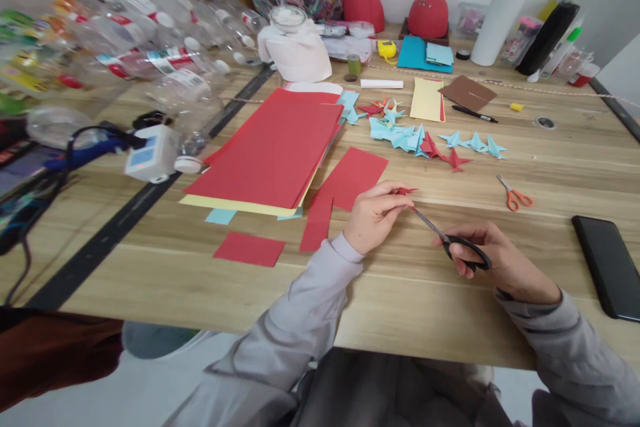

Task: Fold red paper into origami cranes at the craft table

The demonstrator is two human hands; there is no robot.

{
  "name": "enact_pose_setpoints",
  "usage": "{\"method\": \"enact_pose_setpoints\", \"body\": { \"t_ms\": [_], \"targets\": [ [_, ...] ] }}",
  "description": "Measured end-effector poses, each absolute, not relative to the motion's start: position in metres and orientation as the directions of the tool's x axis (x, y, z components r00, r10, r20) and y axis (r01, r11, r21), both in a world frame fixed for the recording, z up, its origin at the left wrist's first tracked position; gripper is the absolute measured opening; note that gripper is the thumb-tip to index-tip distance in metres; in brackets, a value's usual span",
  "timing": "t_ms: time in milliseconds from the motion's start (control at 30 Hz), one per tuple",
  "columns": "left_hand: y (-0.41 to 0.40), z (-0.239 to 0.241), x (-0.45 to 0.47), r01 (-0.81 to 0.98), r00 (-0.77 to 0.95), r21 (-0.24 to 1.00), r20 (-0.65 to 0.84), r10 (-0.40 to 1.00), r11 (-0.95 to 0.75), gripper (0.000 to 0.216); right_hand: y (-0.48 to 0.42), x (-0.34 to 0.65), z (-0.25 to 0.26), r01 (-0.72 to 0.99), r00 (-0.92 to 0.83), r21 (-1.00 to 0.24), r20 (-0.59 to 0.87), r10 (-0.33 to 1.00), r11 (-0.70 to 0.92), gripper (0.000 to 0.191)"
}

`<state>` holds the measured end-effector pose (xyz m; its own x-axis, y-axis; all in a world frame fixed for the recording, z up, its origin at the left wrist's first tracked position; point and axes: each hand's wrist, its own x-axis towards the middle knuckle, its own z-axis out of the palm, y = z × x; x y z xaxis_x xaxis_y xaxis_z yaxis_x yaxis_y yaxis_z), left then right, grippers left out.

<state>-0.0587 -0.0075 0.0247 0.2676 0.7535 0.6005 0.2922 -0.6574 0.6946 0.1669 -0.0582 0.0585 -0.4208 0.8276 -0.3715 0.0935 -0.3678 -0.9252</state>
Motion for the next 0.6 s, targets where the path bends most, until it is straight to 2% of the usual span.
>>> {"method": "enact_pose_setpoints", "body": {
  "t_ms": [367, 600],
  "targets": [
    [-0.0078, 0.0248, -0.0589, 0.305, 0.259, 0.686, 0.608, 0.751, -0.66, 0.019, -0.0574, 0.1649, 0.0592, 0.115, -0.426, -0.92, -0.387, 0.818, -0.375, 0.046],
    [-0.0077, 0.0246, -0.0581, 0.286, 0.184, 0.747, 0.572, 0.8, -0.6, 0.018, -0.0587, 0.1669, 0.0575, 0.104, -0.42, -0.916, -0.394, 0.817, -0.389, 0.045]
  ]
}}
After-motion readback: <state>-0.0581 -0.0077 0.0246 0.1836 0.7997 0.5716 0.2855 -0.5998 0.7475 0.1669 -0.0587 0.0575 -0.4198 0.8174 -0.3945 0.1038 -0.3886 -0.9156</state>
